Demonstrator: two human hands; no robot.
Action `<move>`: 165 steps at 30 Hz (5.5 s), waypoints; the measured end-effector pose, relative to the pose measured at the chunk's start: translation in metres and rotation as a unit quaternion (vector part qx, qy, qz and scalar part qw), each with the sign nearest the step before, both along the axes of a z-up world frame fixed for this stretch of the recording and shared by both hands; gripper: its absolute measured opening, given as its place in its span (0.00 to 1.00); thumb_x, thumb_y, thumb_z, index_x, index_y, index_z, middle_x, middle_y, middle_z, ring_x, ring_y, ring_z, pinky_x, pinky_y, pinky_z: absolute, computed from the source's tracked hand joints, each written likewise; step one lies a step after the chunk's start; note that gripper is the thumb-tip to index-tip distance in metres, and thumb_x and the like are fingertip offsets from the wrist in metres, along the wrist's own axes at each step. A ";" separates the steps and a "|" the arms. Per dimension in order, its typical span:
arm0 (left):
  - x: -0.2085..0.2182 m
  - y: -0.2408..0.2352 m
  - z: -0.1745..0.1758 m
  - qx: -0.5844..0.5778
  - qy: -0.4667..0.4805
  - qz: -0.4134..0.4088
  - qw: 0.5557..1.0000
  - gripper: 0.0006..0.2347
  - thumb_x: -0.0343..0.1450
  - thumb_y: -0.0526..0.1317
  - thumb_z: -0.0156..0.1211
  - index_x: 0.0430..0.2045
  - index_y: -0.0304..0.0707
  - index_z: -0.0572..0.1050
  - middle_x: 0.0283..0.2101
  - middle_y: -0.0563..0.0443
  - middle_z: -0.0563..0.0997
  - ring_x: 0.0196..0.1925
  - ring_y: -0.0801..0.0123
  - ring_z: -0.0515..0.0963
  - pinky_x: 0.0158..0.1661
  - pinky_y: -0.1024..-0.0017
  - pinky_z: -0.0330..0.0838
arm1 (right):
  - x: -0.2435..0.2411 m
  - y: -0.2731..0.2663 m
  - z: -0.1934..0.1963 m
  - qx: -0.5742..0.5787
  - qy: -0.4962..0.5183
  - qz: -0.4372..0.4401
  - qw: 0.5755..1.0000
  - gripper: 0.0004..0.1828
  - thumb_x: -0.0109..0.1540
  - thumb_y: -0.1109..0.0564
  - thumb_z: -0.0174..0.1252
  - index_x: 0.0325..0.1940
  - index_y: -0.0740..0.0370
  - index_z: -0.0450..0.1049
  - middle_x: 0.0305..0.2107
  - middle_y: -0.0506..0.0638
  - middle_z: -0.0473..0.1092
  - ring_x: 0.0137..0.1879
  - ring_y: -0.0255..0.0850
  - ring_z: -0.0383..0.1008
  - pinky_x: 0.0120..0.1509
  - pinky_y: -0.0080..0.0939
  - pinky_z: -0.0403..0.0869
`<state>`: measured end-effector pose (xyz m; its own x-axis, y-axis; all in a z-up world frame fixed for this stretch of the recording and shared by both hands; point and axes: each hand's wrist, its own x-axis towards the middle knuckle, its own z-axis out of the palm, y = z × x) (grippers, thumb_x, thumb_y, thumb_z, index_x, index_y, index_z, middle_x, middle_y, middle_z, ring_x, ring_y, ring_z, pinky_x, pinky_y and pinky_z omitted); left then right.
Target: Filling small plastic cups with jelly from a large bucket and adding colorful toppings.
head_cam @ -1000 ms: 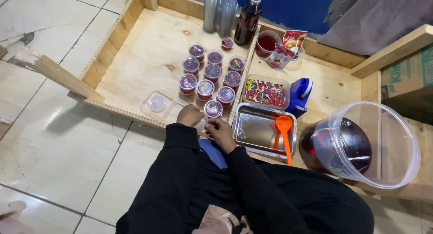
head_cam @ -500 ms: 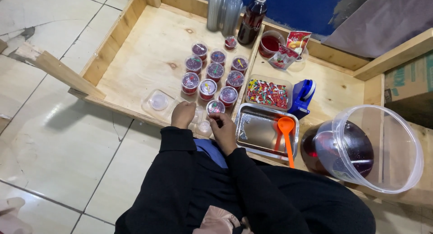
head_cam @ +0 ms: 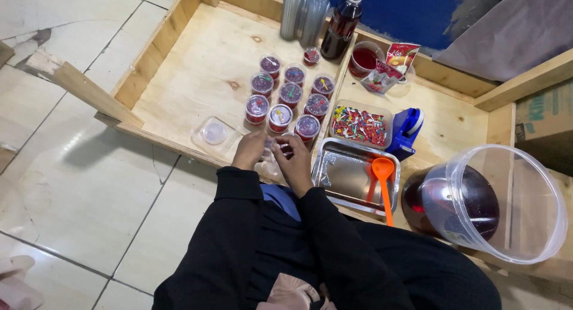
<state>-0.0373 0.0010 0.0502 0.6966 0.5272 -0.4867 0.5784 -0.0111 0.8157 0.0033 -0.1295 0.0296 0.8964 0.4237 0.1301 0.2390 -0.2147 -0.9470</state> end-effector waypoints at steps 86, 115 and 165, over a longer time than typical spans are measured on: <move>0.091 -0.158 -0.045 0.179 -0.084 -0.201 0.959 0.06 0.70 0.38 0.60 0.35 0.40 0.83 0.33 0.45 0.82 0.43 0.52 0.85 0.42 0.61 0.80 | 0.092 -0.197 -0.070 -0.100 0.211 -0.229 0.945 0.06 0.58 0.62 0.59 0.38 0.65 0.78 0.19 0.54 0.73 0.22 0.39 0.77 0.25 0.36 0.78; 0.085 -0.164 -0.082 0.214 -0.055 -0.234 0.947 0.09 0.70 0.40 0.60 0.40 0.41 0.81 0.40 0.46 0.81 0.50 0.49 0.82 0.50 0.56 0.79 | 0.069 -0.236 -0.042 -0.488 0.215 -0.230 0.814 0.23 0.63 0.57 0.50 0.62 0.62 0.68 0.51 0.60 0.73 0.61 0.56 0.73 0.61 0.60 0.71; 0.044 -0.226 0.033 -0.015 -0.305 -0.245 0.920 0.27 0.69 0.39 0.65 0.67 0.56 0.69 0.56 0.42 0.81 0.45 0.65 0.82 0.46 0.70 0.78 | -0.012 -0.331 0.140 0.420 0.024 -0.444 0.791 0.11 0.64 0.61 0.61 0.50 0.69 0.75 0.29 0.57 0.73 0.32 0.44 0.81 0.40 0.37 0.83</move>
<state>0.0071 -0.2248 0.0836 0.9954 0.0704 0.0650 -0.0561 -0.1212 0.9910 -0.0086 -0.4603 0.1691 0.8044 -0.5939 -0.0127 0.3057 0.4322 -0.8484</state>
